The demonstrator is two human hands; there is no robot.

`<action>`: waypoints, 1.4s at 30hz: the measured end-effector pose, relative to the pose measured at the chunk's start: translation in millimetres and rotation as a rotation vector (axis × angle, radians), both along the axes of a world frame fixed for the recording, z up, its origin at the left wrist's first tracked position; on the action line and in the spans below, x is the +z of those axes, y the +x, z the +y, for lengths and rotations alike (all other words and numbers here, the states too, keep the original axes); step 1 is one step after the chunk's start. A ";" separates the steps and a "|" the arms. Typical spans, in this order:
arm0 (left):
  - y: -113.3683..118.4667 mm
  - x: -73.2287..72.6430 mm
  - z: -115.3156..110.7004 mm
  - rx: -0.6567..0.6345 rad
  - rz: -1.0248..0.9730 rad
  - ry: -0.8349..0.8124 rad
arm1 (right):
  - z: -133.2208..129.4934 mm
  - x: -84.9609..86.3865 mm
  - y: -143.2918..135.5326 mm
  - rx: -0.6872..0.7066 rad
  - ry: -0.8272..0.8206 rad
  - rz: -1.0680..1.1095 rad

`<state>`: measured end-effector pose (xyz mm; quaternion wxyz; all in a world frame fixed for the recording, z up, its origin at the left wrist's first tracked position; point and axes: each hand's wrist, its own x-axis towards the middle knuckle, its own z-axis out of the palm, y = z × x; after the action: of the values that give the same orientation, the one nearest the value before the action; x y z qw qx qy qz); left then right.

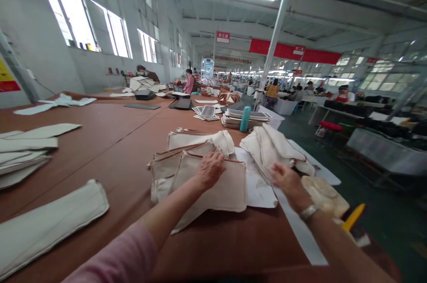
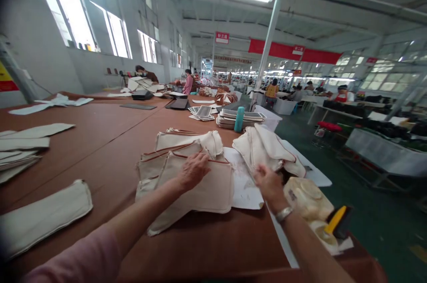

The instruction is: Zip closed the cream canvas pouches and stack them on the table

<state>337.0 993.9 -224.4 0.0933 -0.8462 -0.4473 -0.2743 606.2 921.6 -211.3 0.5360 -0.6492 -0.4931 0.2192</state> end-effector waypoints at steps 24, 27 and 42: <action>0.0 24.1 -215.2 -0.478 -0.982 -0.563 | -186.4 40.8 -93.2 0.756 0.367 0.075; 7.3 21.3 -223.3 -0.477 -0.922 -0.734 | -199.0 26.9 -92.6 0.592 0.397 -0.038; -22.6 103.6 -201.9 -0.743 -0.110 -1.149 | -226.7 54.8 -40.1 0.809 -0.045 -0.274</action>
<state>314.5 792.0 -120.8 -0.4933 -0.8437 -0.2059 -0.0499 566.2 694.9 -156.5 0.3219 -0.4381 -0.7698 0.3343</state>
